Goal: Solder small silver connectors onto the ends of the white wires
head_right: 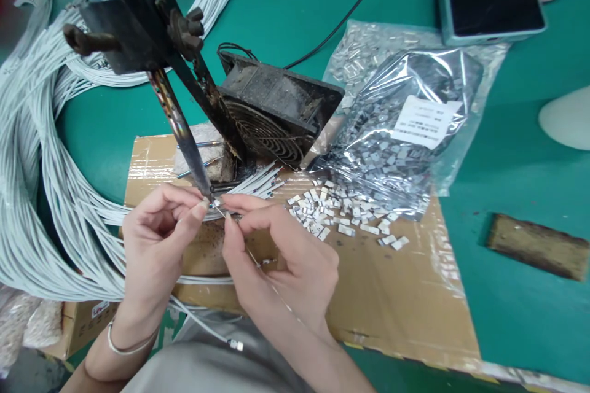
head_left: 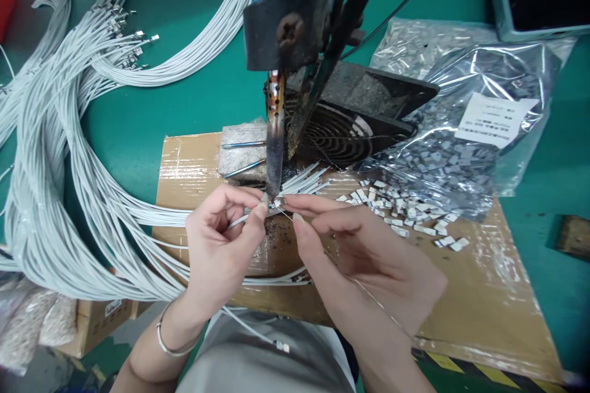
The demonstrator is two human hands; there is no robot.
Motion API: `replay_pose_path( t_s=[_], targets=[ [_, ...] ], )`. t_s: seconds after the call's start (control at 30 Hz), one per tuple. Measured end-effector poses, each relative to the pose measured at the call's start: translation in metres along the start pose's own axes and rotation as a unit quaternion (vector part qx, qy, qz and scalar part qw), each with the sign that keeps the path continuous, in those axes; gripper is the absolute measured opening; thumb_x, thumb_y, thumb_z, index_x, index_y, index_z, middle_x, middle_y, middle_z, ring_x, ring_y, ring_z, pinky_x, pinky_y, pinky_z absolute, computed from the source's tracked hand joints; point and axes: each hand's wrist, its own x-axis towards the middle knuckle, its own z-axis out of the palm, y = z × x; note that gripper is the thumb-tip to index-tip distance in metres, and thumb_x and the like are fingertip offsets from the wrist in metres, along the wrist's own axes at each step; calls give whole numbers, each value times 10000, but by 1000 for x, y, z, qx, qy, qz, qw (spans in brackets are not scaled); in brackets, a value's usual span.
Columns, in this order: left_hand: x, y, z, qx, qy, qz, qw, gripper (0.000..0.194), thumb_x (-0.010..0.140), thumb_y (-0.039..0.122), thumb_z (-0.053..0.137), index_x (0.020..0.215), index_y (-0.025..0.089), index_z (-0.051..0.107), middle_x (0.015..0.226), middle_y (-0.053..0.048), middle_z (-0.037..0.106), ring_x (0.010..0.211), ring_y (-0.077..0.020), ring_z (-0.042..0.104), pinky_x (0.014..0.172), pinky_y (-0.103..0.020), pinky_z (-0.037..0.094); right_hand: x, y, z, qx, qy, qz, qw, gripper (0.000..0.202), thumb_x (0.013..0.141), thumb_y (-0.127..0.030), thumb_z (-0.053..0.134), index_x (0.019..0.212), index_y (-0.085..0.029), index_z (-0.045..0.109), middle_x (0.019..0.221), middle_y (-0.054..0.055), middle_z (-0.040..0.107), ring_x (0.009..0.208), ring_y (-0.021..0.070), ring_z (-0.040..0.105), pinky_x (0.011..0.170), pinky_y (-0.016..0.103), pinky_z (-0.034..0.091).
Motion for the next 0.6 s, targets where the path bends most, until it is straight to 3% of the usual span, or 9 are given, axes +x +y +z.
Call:
replay_pose_path(
  t_s=[0.37,0.6],
  targets=[
    [2,0,2,-14,-3,0,1000,144,816,84,823,725,173,755,827,-15,795,511,-36,457,454,-134,383,1,-3,1,-14,2,4,1000,209,963,-94,741,842,-263,714,1072,-17,867,983,156,833,875,268,640],
    [1,0,0,-6,-1,2,1000,139,823,86,825,737,172,759,833,-20,796,515,-40,456,452,-135,377,-2,4,-5,-13,-28,-16,999,212,933,-63,765,894,-264,709,1122,-5,863,1053,193,836,914,303,643]
  ],
)
